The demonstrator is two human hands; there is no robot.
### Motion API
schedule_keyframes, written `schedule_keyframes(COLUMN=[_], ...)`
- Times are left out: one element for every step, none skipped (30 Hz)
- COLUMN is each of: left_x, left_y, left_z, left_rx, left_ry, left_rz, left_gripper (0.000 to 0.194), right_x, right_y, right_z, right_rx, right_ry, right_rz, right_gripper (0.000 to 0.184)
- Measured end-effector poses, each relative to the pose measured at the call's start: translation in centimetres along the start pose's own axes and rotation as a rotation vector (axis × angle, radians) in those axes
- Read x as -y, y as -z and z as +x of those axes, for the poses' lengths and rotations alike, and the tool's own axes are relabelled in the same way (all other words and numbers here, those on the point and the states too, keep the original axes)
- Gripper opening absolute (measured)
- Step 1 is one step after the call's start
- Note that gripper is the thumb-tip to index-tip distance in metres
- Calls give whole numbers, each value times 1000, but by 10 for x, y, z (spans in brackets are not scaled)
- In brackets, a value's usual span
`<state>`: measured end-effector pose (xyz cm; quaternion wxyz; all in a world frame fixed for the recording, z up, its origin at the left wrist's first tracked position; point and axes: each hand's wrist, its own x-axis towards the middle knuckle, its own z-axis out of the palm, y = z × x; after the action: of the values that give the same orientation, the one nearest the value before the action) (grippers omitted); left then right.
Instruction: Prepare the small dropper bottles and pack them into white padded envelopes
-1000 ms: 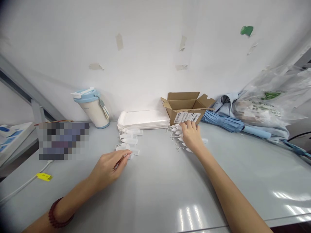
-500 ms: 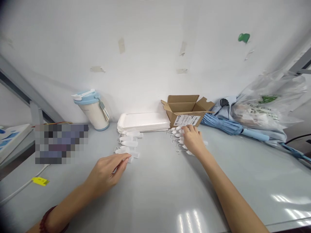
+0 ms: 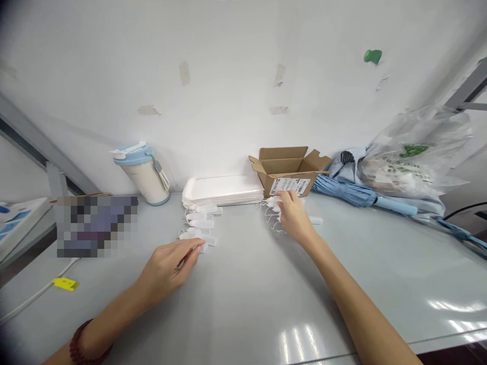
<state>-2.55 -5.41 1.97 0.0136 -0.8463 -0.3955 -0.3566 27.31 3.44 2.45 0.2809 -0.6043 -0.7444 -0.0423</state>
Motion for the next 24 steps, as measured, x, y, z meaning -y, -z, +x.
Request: schedule_keyframes(left_x=[-1,-3,-5,-7,-9,-11,-13,-14,-15,-16,-17,-18,-19,-20,-20,-21,-22,-22,-22,-22,-22,-22,-21,-21], left_y=[0,0,0,0,0,0,0,1,1,1,1,1,2,3,3,4,5,6,7,7,8,8,8,9], left_z=[0,0,0,1,2,2,3,4,5,6,7,8,8,9,9,10,10,11,12,13,13,14,14,15], left_rx=[3,11,26,52,82,115,143,163,172,175,177,180,183,189,194,201,206,212,216,220,222,224,227,228], left_ry=[26,63,111,166,223,280,336,385,425,457,482,502,518,531,545,560,577,600,629,660,688,713,732,743], left_rz=[-16,-35,-61,-94,-131,-171,-211,-250,-283,-311,-334,-353,-368,-379,-390,-405,-427,-458,-496,-543,-594,-645,-693,-734], left_gripper=[17,17,18,20,23,27,30,32,33,33,31,30,28,27,27,27,26,26,25,25,25,25,26,26], right_x=[11,22,34,46,57,67,76,83,88,91,93,94,95,94,94,93,93,93,93,94,94,95,95,96], right_y=[4,7,10,12,14,15,15,16,16,15,15,14,13,12,11,11,11,11,11,11,12,12,12,13], right_z=[-3,-8,-13,-18,-24,-29,-34,-37,-40,-42,-43,-44,-44,-45,-45,-45,-46,-46,-47,-47,-48,-48,-49,-49], right_rx=[1,16,58,104,141,188,226,265,292,304,313,317,322,328,335,342,348,352,357,362,367,371,375,379], right_ry=[10,-7,-29,-40,-31,-11,20,43,59,70,77,82,86,89,91,91,92,93,93,93,91,90,88,87], right_rz=[51,205,355,465,540,594,631,664,680,687,689,686,682,680,677,677,679,684,690,699,708,719,728,737], right_gripper=[22,21,20,22,22,23,23,23,23,23,23,23,22,22,22,23,23,23,23,23,23,23,23,22])
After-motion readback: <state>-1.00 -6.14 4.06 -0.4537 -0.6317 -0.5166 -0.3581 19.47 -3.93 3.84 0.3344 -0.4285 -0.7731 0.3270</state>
